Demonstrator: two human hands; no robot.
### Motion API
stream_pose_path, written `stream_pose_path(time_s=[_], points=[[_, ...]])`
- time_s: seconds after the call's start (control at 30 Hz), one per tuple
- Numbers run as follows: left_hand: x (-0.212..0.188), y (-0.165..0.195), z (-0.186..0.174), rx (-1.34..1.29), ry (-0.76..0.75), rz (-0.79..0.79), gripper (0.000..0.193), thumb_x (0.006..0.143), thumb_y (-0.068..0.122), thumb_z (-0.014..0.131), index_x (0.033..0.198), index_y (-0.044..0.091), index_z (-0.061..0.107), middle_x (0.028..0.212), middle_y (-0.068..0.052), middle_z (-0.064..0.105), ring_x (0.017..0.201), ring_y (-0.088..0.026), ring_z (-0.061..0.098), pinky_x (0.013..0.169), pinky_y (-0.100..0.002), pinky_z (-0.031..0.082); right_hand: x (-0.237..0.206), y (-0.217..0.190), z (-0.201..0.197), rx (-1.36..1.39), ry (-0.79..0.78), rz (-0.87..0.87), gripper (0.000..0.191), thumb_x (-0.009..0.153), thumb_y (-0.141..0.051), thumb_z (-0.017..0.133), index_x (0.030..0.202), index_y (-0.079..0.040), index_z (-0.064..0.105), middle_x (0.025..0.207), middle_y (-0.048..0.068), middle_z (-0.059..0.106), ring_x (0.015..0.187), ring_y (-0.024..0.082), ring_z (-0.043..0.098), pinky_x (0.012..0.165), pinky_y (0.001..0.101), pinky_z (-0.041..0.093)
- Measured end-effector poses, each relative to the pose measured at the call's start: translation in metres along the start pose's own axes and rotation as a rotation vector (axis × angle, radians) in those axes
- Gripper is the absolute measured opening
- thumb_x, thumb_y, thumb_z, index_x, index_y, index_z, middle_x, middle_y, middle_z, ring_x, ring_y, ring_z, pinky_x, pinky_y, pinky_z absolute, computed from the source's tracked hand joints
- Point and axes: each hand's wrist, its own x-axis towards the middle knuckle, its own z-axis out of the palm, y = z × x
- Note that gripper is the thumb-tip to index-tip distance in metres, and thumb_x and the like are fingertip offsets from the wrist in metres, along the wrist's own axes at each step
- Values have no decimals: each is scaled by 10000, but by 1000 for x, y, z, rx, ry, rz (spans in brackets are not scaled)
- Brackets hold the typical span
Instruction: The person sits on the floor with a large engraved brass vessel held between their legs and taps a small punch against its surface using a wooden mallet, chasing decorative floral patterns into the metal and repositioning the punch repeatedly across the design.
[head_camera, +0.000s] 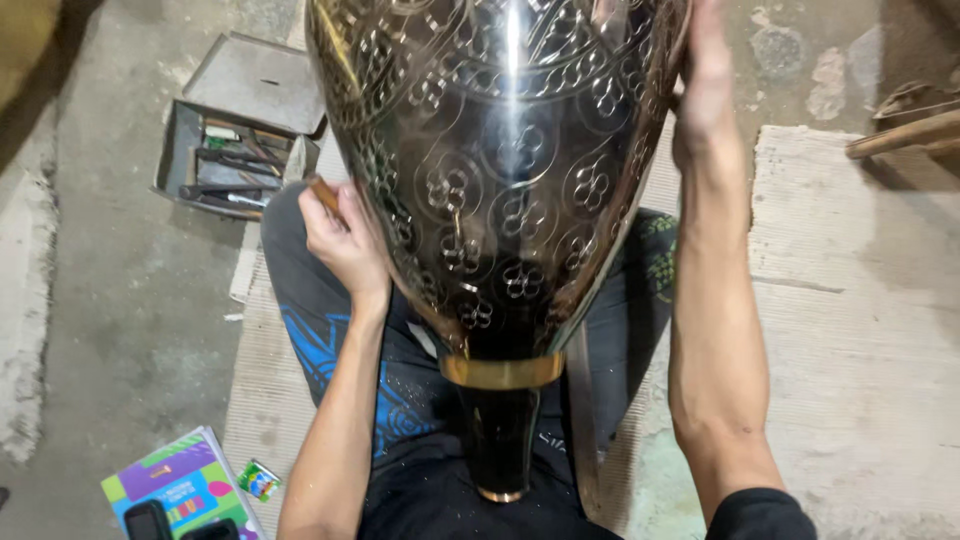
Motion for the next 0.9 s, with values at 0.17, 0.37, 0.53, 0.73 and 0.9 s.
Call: stream_pose_path(time_s=[0.17, 0.37, 0.53, 0.73, 0.9], points=[[10, 1, -2, -118, -35, -31, 131, 1082, 124, 571, 1027, 5, 562, 831, -69, 593, 756, -153, 581, 726, -316, 512, -42, 12, 25, 217, 63, -160, 950, 1090, -712, 340, 1697, -34, 65, 1775, 257, 111, 1674, 401, 132, 1361, 581, 213], [15, 2, -8, -103, -42, 45, 156, 1103, 136, 587, 1038, -3, 553, 861, -59, 598, 790, -126, 577, 749, -305, 514, -100, 27, 44, 195, 209, -126, 888, 1102, -621, 334, 1672, 8, 73, 1767, 260, 102, 1663, 388, 142, 1369, 547, 174], [10, 32, -30, -162, -161, -73, 117, 1069, 94, 629, 1094, -20, 635, 869, -42, 634, 767, -73, 568, 678, -247, 478, -204, 11, 44, 72, 232, 141, 790, 1016, -640, 432, 1544, -53, 447, 1526, 214, 522, 1347, 333, 573, 1076, 476, 505], [-8, 109, -101, -441, -567, -244, 120, 1034, 34, 673, 1122, -26, 619, 925, -43, 747, 804, -63, 697, 710, -199, 544, -338, -8, 68, -851, 102, 280, 697, 707, -445, 888, 1255, -69, 678, 1010, 157, 644, 860, 345, 684, 730, 435, 546], [-33, 150, -100, -473, -861, -357, 228, 941, 20, 764, 1117, -21, 625, 840, -43, 708, 725, -45, 667, 624, -198, 547, -374, 15, 70, -672, 76, 344, 746, 693, -319, 897, 1323, -15, 640, 976, 159, 678, 807, 335, 678, 699, 435, 555]])
